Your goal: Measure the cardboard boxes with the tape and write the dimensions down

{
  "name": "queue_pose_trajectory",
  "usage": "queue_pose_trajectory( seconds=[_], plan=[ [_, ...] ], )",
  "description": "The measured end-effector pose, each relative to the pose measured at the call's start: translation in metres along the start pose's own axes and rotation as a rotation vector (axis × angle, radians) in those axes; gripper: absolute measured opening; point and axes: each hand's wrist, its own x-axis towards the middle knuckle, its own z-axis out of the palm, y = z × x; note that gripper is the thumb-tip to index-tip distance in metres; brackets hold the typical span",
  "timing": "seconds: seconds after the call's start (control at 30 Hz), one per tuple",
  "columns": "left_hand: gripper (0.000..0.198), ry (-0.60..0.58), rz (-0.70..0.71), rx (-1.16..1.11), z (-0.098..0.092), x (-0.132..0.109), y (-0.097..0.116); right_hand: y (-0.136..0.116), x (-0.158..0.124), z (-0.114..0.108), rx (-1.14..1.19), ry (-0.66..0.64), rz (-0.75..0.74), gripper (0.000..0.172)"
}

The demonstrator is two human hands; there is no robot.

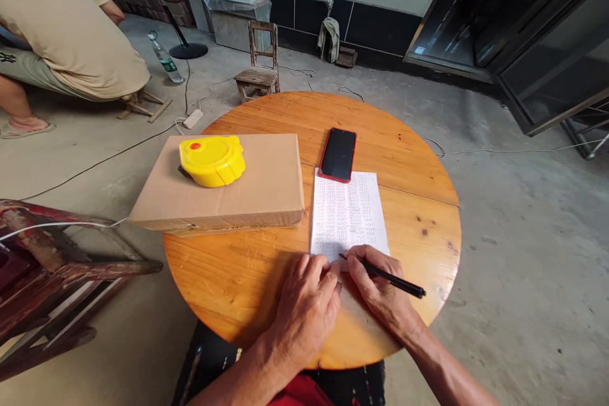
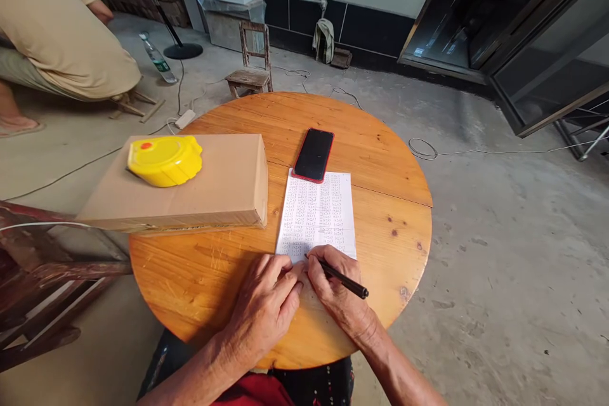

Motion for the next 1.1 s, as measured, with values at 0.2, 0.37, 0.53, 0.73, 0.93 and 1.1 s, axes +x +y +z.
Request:
queue_pose_trajectory(
  seconds=[0.2,0.37,0.53,0.73,0.93,1.1],
  plan=[
    [0.022,0.001,-0.005,-0.031,0.0003,-0.0002,0.0001,-0.0005,0.0005,-0.0003,-0.008,-0.016,0.002,0.020],
    [0.021,-0.010,-0.013,-0.025,0.0008,-0.0013,-0.0003,0.0005,-0.0002,-0.0008,-0.025,-0.034,-0.005,0.021],
    [0.025,-0.042,-0.027,-0.011,-0.0002,-0.0005,-0.0006,0.0024,-0.0009,-0.0011,0.007,-0.014,-0.023,0.020],
    [0.020,-0.038,-0.040,-0.006,0.0005,0.0014,0.0011,0.0037,-0.0025,-0.0026,-0.002,0.049,-0.032,0.020],
    [0.019,0.005,-0.035,-0.007,0.0021,0.0033,0.0013,0.0034,-0.0022,-0.0002,-0.016,0.045,-0.028,0.020],
    [0.019,0.013,-0.030,-0.029,0.0028,0.0029,0.0007,0.0040,-0.0024,0.0004,-0.015,0.031,-0.017,0.020]
  ],
)
